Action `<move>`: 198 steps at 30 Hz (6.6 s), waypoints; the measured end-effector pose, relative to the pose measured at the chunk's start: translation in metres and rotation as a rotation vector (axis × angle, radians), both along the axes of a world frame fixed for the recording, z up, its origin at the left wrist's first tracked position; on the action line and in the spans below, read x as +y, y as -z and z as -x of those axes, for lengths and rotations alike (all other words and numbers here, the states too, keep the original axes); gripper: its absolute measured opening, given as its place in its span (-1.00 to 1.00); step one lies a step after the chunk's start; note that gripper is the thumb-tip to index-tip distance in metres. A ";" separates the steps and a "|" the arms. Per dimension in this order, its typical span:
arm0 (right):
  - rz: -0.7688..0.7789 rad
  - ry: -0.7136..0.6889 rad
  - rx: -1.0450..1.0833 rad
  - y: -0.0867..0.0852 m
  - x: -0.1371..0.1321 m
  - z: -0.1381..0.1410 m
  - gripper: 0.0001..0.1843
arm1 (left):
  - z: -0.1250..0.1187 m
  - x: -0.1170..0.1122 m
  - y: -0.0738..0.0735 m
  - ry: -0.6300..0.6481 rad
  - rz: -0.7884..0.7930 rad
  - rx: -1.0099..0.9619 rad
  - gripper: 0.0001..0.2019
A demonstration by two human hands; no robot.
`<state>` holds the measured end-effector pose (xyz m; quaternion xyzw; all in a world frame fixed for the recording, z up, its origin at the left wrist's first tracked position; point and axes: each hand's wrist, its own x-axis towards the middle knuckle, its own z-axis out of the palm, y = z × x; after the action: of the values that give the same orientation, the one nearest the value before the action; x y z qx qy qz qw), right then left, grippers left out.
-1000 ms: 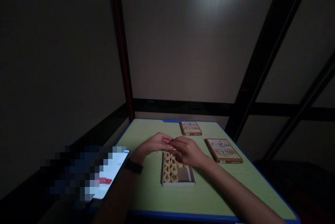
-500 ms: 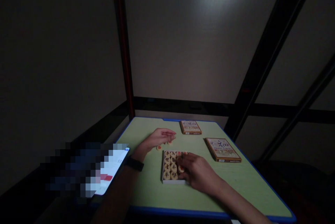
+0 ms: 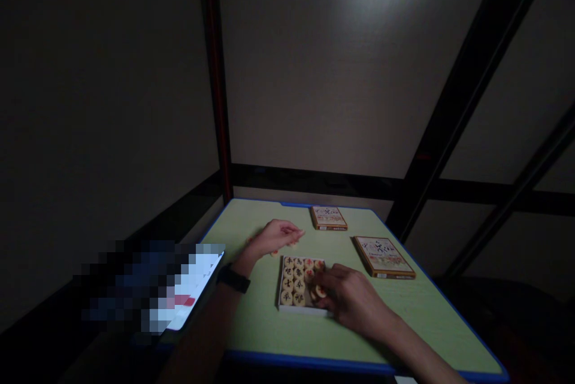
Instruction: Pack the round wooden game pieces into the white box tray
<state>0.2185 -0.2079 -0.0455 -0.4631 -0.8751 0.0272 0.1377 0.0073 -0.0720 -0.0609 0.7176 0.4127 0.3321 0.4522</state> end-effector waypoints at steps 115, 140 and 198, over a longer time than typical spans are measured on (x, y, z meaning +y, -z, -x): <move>0.045 -0.129 0.056 0.015 0.128 0.039 -0.74 | 0.044 -0.007 -0.010 -0.145 -0.159 0.588 -0.58; 0.062 -0.175 -0.007 0.008 0.140 0.076 -0.69 | 0.047 -0.007 -0.012 -0.136 -0.177 0.628 -0.69; -0.155 -0.076 -0.003 -0.019 0.046 0.013 -0.85 | 0.002 -0.029 -0.014 0.515 0.287 -0.109 -0.49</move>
<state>0.2057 -0.1622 -0.0269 -0.4177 -0.8917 -0.0363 0.1706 0.0048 -0.1014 -0.0472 0.7085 0.2348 0.1826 0.6400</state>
